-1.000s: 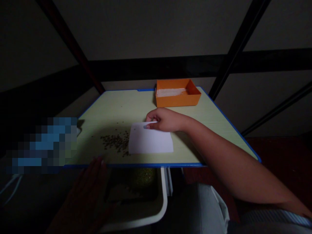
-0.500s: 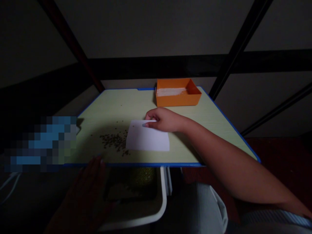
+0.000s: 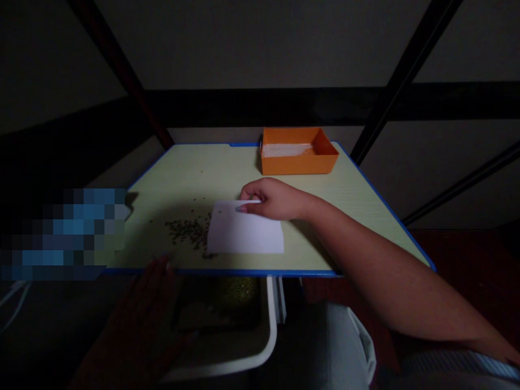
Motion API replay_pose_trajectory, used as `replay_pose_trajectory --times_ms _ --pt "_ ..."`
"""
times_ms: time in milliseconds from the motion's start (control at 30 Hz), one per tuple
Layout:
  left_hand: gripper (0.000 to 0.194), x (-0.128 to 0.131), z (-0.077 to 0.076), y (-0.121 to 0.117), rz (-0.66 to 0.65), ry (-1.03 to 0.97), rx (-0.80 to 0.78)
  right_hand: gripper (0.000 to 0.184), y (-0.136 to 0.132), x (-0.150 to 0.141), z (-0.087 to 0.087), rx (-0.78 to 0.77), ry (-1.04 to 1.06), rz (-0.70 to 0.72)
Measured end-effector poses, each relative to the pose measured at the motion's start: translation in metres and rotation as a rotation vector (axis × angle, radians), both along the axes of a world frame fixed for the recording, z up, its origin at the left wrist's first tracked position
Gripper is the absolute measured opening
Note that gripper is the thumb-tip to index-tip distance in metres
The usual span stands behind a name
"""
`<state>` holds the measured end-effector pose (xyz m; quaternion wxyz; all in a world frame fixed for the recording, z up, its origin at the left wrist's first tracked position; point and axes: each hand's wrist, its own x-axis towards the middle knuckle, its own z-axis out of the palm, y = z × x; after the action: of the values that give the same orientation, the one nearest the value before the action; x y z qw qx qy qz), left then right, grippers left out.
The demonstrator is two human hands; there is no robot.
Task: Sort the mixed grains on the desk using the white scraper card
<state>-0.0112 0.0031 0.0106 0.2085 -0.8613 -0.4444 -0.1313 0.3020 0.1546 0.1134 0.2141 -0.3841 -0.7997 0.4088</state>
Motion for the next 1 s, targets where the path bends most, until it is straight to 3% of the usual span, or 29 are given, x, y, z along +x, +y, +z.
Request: replay_pose_trajectory --times_ms 1000 --pt "0.087 -0.0022 -0.0017 -0.0013 0.026 -0.019 -0.016 0.017 0.0015 0.0024 -0.0016 -0.060 -0.003 0.104"
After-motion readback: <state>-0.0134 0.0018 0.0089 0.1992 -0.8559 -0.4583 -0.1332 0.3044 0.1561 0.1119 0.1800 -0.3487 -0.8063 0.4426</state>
